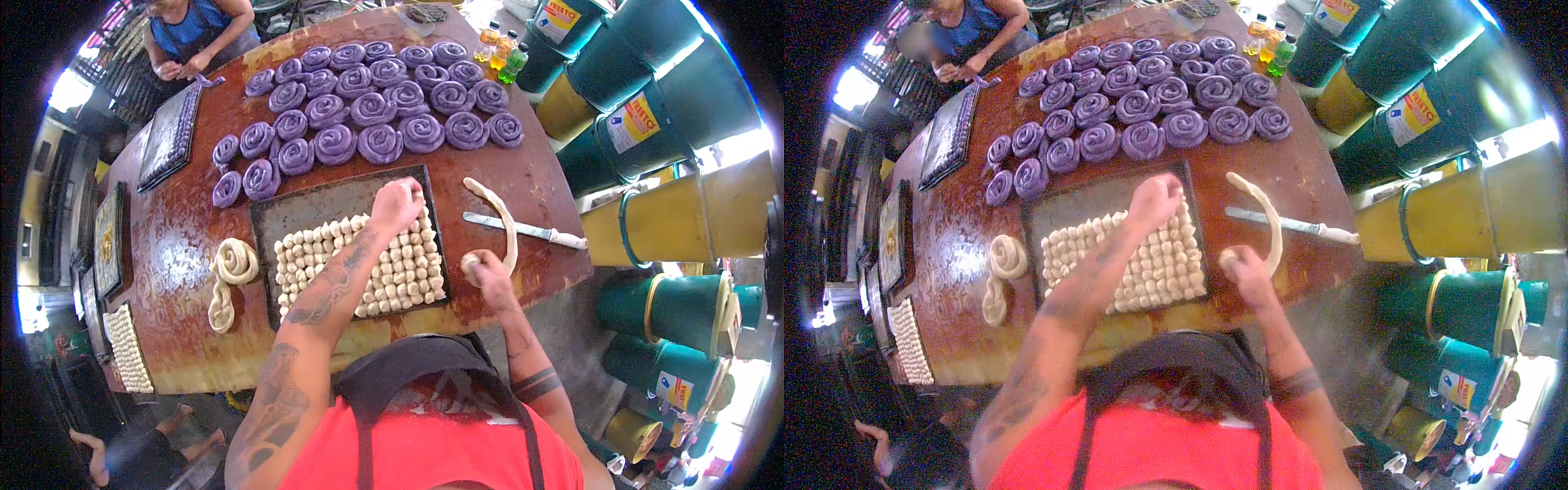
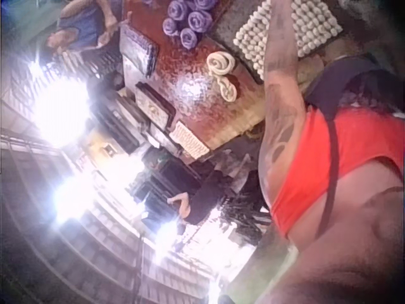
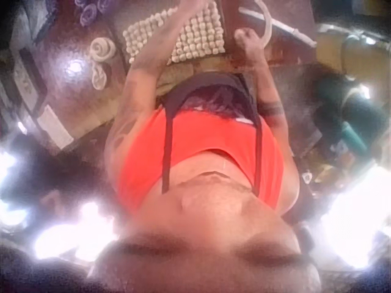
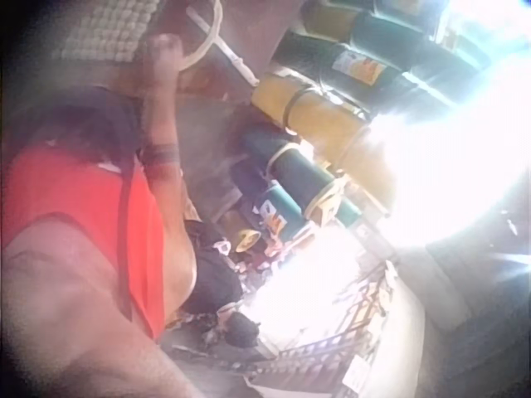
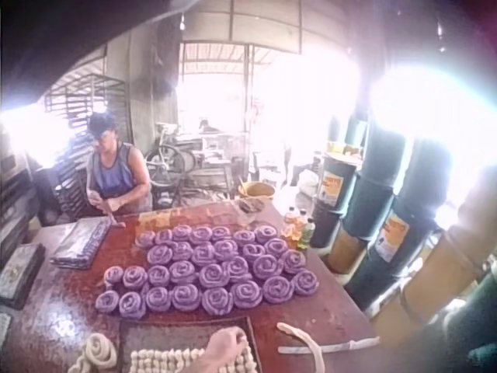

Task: The person pinches small pieces of dough from a dough roll by hand and arranges them in rows onto a baking tray.

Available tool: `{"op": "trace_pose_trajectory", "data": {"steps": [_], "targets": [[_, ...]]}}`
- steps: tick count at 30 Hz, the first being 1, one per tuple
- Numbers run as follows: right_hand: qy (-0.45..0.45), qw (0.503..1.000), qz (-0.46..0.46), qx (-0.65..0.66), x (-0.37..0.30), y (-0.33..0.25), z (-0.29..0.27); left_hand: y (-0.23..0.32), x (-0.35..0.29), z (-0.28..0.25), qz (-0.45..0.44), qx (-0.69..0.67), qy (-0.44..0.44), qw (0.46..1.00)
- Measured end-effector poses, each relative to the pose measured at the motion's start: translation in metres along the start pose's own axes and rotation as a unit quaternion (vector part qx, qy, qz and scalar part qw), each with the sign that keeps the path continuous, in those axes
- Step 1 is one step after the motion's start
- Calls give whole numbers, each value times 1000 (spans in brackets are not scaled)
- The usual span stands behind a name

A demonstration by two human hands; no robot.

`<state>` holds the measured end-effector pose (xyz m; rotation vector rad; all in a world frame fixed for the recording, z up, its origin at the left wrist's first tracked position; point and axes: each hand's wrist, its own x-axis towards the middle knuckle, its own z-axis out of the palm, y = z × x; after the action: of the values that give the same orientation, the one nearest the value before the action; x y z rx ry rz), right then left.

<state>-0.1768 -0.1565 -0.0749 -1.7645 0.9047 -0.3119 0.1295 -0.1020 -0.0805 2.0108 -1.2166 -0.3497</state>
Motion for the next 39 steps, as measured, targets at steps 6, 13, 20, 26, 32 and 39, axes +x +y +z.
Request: {"op": "trace_pose_trajectory", "data": {"steps": [6, 13, 20, 26, 32, 39], "targets": [[58, 988, 95, 106, -3, -39, -29, 13, -14, -6, 56, 14, 68, 996], [122, 992, -6, -7, 3, -52, 6, 132, -60, -14, 110, -252, -190, 943], [111, 992, -43, -42, 2, -62, 21, 98, -81, 8, 10, -206, -144, 968], [43, 997, -16, -56, 4, -60, 13, 91, -68, 1, -155, -255, -223, 928], [72, 952, -219, -203, 5, -31, 16, 16, -11, -8, -98, -134, 83, 983], [28, 935, 96, 341, 10, -21, -7, -19, 14, 4, 5, 42, -31, 999]]}}
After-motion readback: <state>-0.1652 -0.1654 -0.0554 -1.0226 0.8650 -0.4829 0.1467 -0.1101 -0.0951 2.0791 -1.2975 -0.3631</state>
